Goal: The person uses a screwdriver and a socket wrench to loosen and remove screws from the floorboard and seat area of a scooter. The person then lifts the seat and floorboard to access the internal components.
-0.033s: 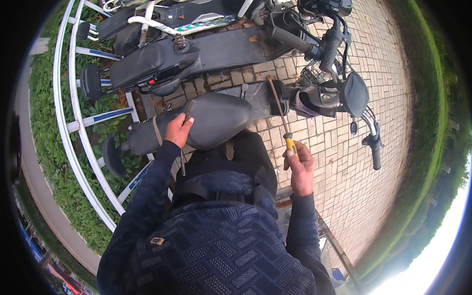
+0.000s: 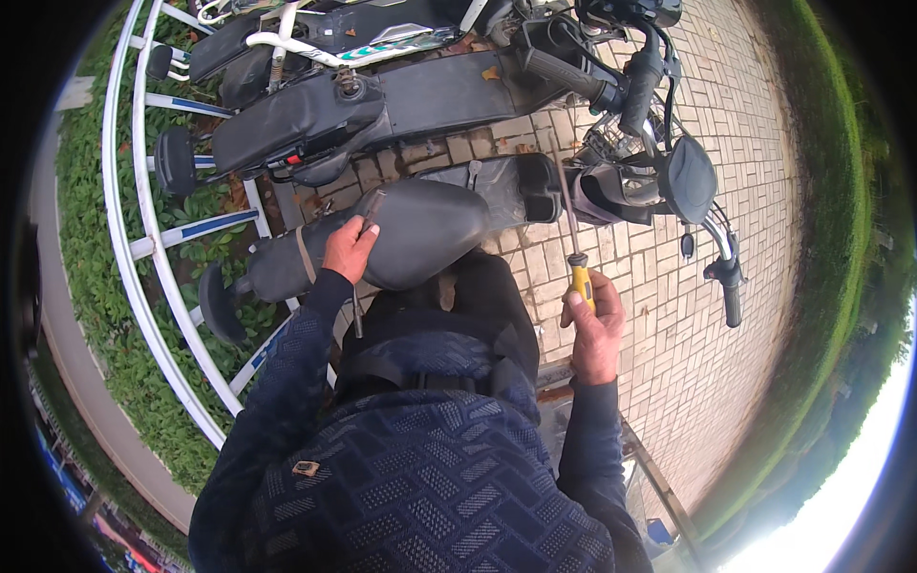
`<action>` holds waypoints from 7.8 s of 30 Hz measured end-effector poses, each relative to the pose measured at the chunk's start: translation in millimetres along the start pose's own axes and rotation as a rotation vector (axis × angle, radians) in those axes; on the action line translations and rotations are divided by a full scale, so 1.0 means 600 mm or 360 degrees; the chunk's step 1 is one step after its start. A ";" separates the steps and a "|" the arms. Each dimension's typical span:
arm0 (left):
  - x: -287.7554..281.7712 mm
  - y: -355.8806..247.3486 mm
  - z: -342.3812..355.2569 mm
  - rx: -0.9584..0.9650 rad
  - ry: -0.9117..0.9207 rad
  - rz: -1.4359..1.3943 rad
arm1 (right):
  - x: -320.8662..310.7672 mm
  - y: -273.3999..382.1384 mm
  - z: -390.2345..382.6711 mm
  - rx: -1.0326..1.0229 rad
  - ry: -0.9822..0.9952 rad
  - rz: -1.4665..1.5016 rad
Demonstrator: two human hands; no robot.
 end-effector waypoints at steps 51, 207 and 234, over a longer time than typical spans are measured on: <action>0.122 -0.248 -0.056 -0.0179 0.0102 -0.1239 | -0.223 0.200 0.064 -0.0606 -0.0580 -0.0434; 0.184 -0.371 0.588 0.0005 0.0881 -0.0684 | 0.260 -0.016 0.470 0.0294 -0.0091 -0.0056; 0.210 -0.363 0.598 -0.0793 0.1393 -0.1934 | 0.215 -0.079 0.541 -0.0007 -0.0459 0.0533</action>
Point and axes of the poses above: each hand's wrist, its own z-axis towards the middle knuckle, its own x-axis out of the palm, y = z × x, the point moved 6 cm from there along z, towards the middle knuckle, and after that the axes turned 2 degrees about y, right-handed, at the moved point
